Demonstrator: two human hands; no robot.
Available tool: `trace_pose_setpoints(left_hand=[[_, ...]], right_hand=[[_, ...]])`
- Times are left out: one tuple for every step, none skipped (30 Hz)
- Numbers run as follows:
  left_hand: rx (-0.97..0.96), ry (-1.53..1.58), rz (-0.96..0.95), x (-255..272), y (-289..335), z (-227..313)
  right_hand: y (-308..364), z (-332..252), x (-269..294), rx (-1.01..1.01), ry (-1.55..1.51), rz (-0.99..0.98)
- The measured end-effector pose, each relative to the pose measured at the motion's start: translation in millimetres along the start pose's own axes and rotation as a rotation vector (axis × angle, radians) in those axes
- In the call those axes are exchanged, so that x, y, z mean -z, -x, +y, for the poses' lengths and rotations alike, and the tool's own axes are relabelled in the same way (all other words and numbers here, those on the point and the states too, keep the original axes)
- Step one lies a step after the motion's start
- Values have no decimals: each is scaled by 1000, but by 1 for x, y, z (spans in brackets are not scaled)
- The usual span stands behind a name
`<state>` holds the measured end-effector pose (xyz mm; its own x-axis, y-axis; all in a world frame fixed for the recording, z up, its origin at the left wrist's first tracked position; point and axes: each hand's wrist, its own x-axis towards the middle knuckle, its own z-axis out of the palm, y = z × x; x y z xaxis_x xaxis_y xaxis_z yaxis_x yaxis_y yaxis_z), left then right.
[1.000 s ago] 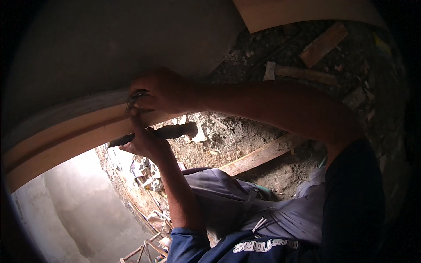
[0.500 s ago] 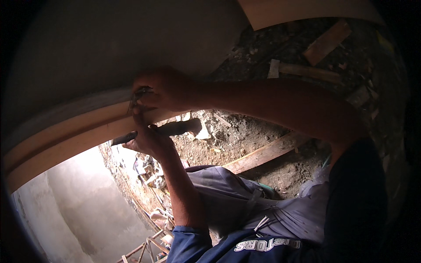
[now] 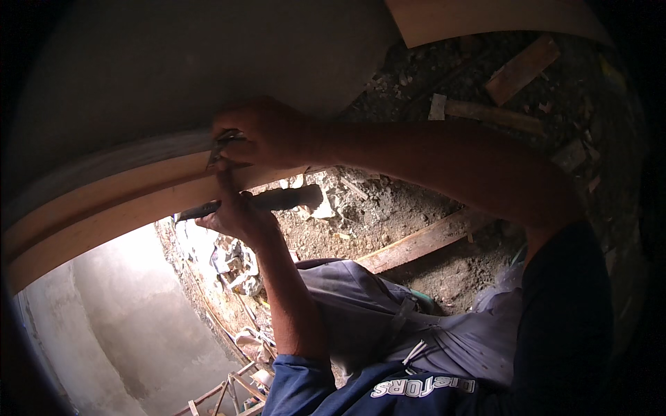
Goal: The person is installing a wooden door frame by chiseling and hammering a metal hinge into place. They use a chisel and hammer to secure the hinge and adjust the wood as needed.
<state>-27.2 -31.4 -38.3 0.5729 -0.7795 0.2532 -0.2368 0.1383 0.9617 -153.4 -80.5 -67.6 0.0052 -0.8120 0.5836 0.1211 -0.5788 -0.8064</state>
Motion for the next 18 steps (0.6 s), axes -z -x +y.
trace_pose_setpoints(left_hand=[[-12,7,-3,0,0,-1],[-23,13,-7,-1,0,-1],[-41,17,-13,-2,2,0],[-53,7,-30,-1,2,1],[-64,-3,-48,0,1,1],[-74,-16,-62,2,1,1],[-69,2,-51,2,1,0],[-64,19,-39,0,2,0],[-58,39,-31,-2,2,1],[-55,32,-30,-2,3,1],[-51,26,-28,-3,3,0],[-50,19,-24,-3,3,1],[-48,14,-24,-3,3,1],[-46,10,-25,-3,2,1],[-43,5,-25,-2,2,1],[-25,-5,1,-1,1,0],[-7,-15,26,0,-1,-1],[12,-27,50,2,-2,-2]], right_hand=[[0,1,0,6,8,-3],[0,2,-1,12,17,-6],[0,2,0,26,20,-3],[1,2,1,40,24,0],[1,3,1,53,29,3],[1,2,1,38,18,0],[2,1,0,23,8,-3],[2,1,0,7,-2,-6],[3,1,0,15,4,1],[3,2,0,23,10,9],[3,3,0,30,16,16],[3,3,-1,32,15,15],[3,3,-1,33,15,14],[2,3,-1,35,16,14],[2,2,-1,20,13,5],[3,1,-1,6,11,-3],[3,0,0,-8,9,-10],[3,0,-1,-3,14,-14]])
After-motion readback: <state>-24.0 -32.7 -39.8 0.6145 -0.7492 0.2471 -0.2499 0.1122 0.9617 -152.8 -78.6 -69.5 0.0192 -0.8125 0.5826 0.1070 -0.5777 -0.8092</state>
